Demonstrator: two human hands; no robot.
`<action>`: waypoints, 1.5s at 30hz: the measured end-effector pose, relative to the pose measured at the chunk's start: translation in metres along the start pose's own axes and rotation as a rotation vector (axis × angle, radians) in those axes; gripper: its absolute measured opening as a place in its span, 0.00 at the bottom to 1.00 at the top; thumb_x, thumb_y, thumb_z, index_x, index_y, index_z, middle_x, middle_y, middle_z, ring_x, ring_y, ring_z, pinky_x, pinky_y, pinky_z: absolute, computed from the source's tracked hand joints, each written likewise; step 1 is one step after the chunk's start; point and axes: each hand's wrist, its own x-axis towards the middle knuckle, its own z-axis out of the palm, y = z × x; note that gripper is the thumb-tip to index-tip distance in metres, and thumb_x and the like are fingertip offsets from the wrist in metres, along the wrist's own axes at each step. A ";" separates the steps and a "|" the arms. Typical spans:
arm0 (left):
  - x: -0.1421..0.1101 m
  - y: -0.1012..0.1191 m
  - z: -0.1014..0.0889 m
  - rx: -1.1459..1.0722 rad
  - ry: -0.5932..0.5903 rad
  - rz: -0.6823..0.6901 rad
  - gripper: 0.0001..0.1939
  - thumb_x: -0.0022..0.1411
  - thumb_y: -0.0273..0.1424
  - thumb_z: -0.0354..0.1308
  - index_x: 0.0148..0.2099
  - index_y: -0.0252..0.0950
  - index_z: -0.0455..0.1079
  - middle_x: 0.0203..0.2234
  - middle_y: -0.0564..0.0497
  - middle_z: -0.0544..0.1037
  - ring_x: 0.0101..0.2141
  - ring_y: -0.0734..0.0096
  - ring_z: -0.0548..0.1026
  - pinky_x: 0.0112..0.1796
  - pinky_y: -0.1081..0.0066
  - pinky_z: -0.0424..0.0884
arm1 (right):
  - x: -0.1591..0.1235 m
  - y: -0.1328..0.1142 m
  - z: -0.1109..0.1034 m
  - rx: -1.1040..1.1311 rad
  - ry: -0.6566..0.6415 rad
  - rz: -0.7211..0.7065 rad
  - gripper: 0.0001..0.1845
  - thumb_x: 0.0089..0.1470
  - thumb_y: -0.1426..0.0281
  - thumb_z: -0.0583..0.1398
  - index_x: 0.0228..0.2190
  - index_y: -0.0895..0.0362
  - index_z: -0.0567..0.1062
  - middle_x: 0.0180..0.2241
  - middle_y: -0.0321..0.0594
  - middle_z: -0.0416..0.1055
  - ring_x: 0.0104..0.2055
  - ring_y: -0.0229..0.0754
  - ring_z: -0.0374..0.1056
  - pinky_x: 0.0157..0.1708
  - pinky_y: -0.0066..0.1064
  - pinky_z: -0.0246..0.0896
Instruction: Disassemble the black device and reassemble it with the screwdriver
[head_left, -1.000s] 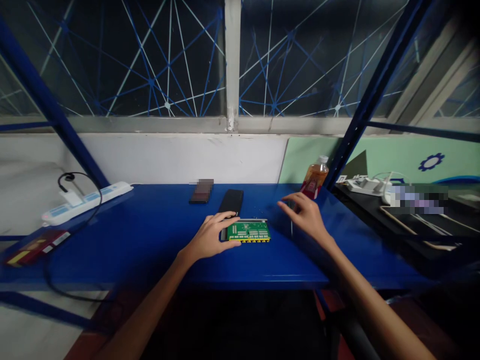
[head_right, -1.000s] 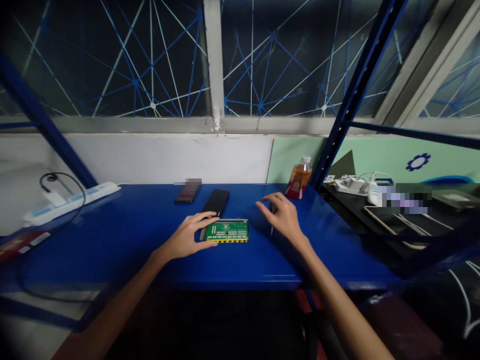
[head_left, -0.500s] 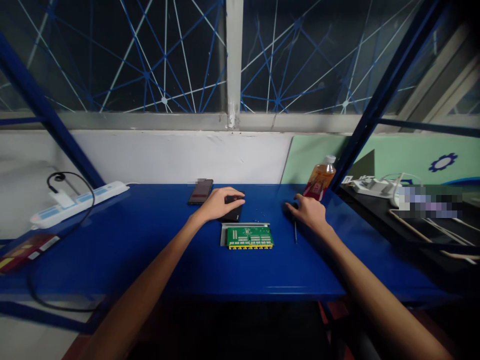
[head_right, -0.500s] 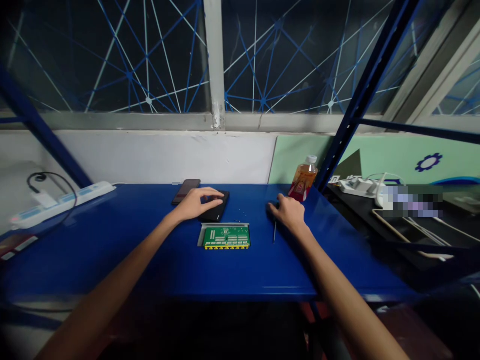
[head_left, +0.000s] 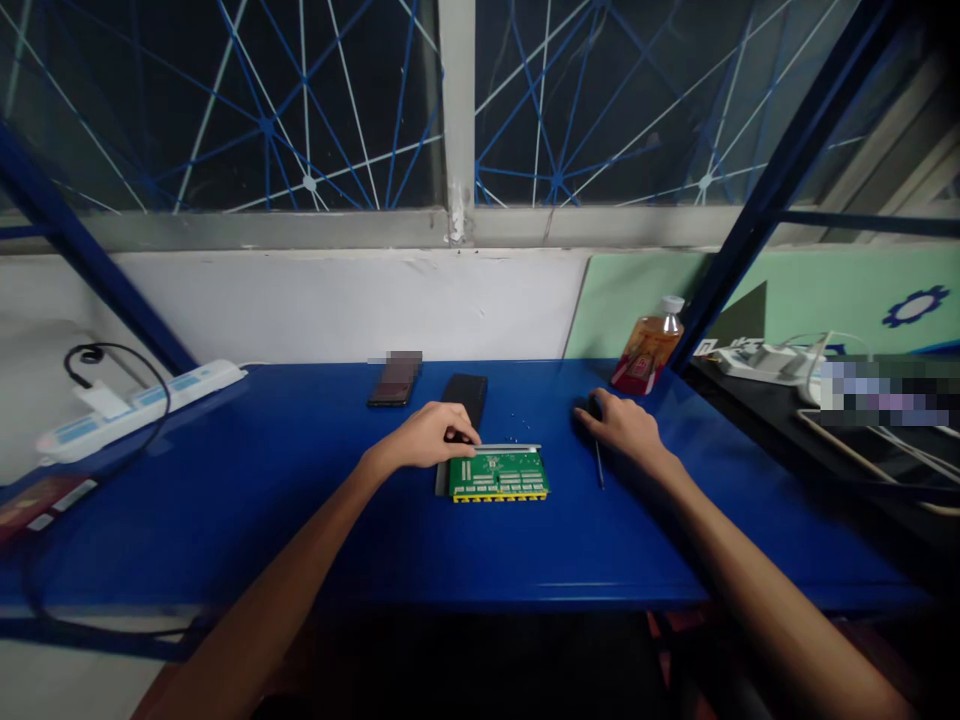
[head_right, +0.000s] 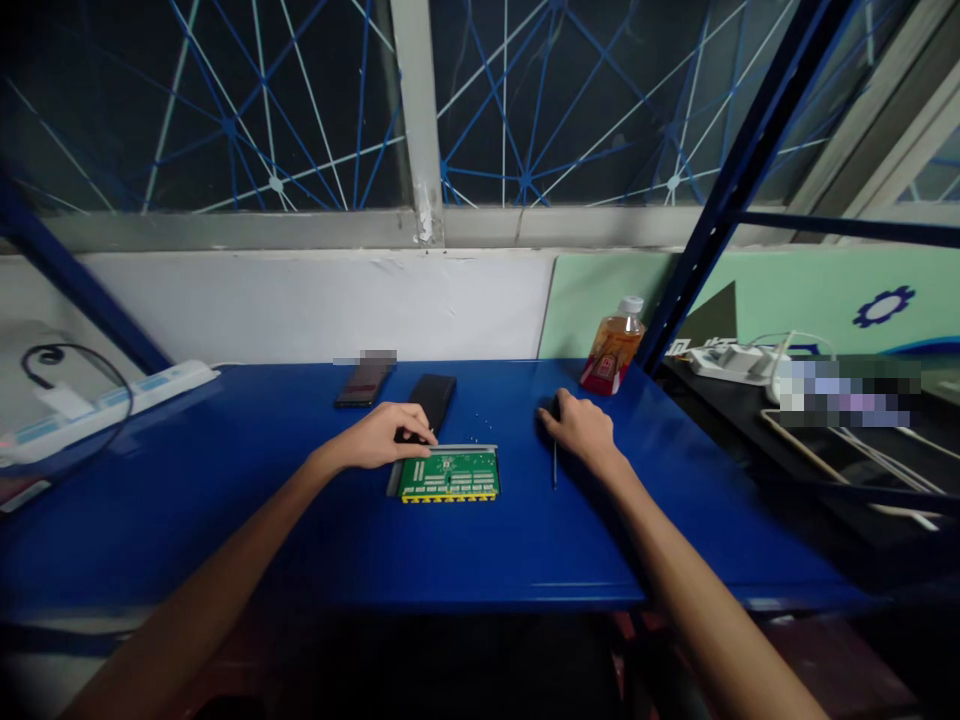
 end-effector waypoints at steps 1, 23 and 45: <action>0.000 0.000 0.000 0.002 0.002 -0.005 0.12 0.57 0.39 0.61 0.41 0.41 0.80 0.35 0.47 0.75 0.31 0.68 0.71 0.31 0.68 0.65 | 0.000 0.000 0.000 -0.001 -0.002 -0.005 0.25 0.60 0.52 0.50 0.47 0.57 0.70 0.39 0.53 0.76 0.41 0.55 0.73 0.33 0.36 0.62; -0.011 0.029 -0.014 0.105 -0.191 0.005 0.30 0.43 0.49 0.69 0.49 0.46 0.76 0.45 0.47 0.69 0.44 0.57 0.69 0.39 0.64 0.66 | -0.002 0.002 -0.002 0.050 -0.028 -0.013 0.25 0.59 0.52 0.52 0.51 0.55 0.68 0.42 0.53 0.75 0.42 0.55 0.73 0.34 0.36 0.61; -0.010 0.037 0.004 0.299 -0.150 0.057 0.36 0.47 0.54 0.65 0.56 0.45 0.70 0.48 0.46 0.68 0.47 0.52 0.67 0.45 0.58 0.65 | 0.000 0.003 0.001 0.059 -0.005 -0.034 0.24 0.58 0.53 0.53 0.50 0.55 0.70 0.41 0.53 0.75 0.42 0.55 0.72 0.33 0.36 0.60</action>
